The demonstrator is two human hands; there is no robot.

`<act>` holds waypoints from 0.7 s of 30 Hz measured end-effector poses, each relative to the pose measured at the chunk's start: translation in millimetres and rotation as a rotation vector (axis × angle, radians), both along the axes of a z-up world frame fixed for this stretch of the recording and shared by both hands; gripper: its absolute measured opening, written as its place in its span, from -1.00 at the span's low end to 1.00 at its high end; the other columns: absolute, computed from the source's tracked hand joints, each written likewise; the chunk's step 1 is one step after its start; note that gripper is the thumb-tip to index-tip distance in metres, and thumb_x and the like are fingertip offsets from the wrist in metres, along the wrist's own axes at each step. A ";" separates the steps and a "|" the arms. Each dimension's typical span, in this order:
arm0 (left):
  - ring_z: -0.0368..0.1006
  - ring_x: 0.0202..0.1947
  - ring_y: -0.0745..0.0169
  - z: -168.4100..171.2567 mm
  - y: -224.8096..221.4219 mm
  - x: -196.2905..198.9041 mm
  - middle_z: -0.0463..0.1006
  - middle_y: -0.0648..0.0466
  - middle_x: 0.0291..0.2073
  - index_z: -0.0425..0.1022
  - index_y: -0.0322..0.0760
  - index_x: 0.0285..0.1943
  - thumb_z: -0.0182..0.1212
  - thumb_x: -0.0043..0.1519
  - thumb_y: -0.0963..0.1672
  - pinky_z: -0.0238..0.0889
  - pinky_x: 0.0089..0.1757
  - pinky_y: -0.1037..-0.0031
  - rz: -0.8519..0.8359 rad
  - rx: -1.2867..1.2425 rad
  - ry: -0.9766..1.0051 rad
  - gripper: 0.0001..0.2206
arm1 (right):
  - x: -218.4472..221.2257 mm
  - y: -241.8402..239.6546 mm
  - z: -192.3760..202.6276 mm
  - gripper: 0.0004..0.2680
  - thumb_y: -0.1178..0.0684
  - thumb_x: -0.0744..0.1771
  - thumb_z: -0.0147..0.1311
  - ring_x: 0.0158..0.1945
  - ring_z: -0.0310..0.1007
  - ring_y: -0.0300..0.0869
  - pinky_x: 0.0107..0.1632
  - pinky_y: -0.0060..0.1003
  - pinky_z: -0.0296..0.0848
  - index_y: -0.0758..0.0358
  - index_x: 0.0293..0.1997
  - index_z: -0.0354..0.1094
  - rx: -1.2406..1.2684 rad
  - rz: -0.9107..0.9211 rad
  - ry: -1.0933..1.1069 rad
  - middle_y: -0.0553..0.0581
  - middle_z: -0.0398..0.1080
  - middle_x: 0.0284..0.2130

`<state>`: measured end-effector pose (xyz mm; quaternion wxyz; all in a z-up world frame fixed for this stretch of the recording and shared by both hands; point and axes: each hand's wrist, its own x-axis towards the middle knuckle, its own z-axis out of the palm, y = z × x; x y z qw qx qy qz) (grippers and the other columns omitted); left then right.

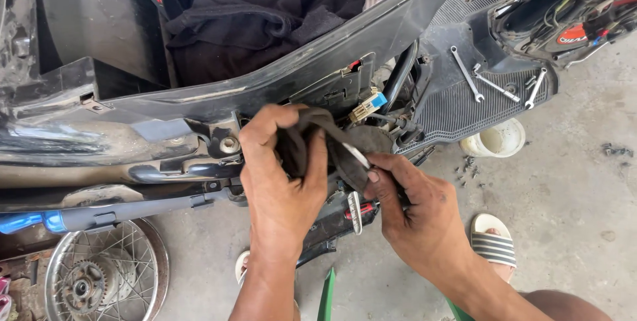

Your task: Repairing internal components of a motorcycle using a screwdriver and manual manipulation of wires

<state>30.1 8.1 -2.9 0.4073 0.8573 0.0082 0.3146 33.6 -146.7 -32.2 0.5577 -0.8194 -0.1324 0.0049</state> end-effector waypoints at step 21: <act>0.50 0.09 0.06 20.1 0.4 -6.6 0.47 -0.05 0.15 0.52 -0.33 0.11 0.18 -0.20 -0.35 0.34 0.11 0.39 -0.257 -0.268 0.218 -0.43 | 3.9 5.1 8.1 -0.82 0.30 0.26 0.18 -0.46 0.34 -0.30 -0.44 -0.42 0.34 0.38 -0.07 0.54 0.160 0.113 0.027 0.03 0.44 -0.38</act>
